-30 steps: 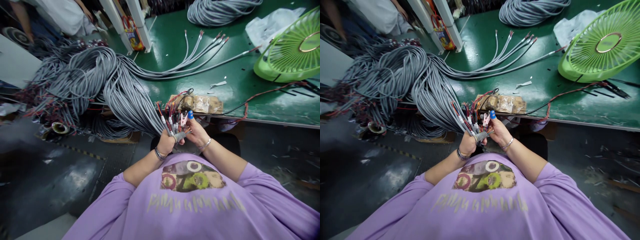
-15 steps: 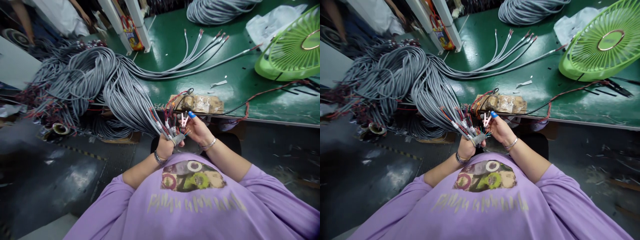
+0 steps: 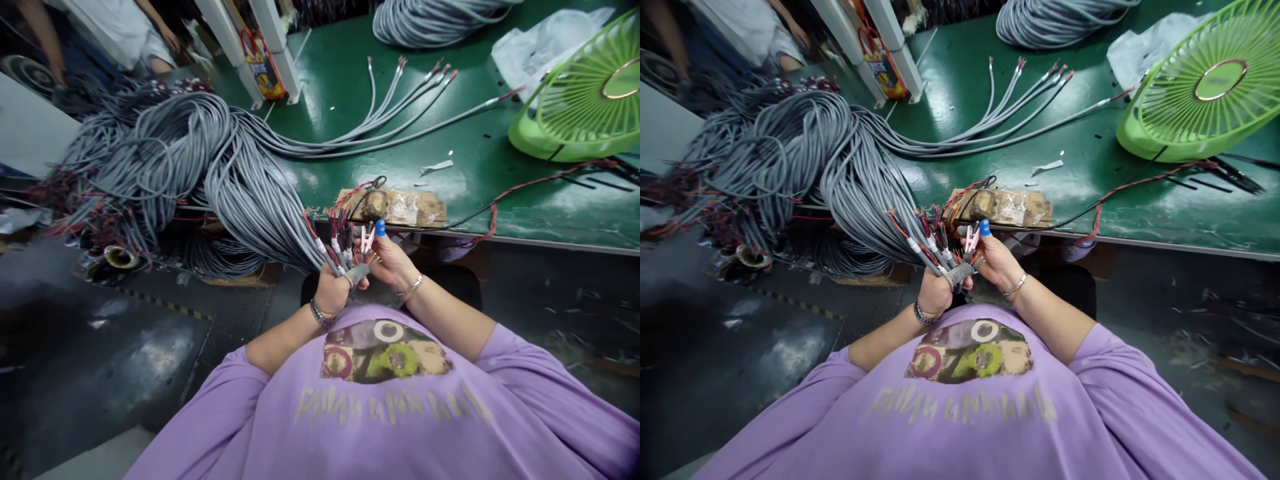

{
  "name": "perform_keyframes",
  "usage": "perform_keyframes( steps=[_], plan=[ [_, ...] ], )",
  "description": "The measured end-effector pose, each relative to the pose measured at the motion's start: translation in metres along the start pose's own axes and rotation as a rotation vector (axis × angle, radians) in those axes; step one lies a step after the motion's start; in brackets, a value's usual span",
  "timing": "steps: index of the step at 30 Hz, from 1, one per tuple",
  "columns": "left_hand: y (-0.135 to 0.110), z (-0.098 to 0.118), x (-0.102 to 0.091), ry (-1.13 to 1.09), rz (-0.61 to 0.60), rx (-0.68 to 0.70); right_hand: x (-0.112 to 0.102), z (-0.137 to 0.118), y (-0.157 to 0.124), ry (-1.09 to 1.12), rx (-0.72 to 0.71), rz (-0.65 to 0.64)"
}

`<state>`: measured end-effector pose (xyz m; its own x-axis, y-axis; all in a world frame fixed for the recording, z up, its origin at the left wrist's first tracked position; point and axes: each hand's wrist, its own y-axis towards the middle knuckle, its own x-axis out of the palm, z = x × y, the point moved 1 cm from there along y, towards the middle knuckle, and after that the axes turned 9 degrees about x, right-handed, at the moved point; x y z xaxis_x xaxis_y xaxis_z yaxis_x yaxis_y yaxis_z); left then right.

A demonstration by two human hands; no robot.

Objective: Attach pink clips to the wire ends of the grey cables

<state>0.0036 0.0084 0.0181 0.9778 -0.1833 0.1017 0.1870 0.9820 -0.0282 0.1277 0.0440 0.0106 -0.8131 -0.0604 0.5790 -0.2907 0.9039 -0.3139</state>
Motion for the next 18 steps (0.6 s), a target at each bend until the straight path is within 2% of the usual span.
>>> perform_keyframes(
  steps=[8,18],
  plan=[
    [-0.002,-0.001,-0.002,-0.005,0.019,0.018,-0.006,0.006,0.006,0.278,0.076,0.053],
    [-0.002,-0.004,-0.004,-0.006,0.006,0.009,-0.009,0.012,0.007,0.373,0.099,0.012]
  ],
)
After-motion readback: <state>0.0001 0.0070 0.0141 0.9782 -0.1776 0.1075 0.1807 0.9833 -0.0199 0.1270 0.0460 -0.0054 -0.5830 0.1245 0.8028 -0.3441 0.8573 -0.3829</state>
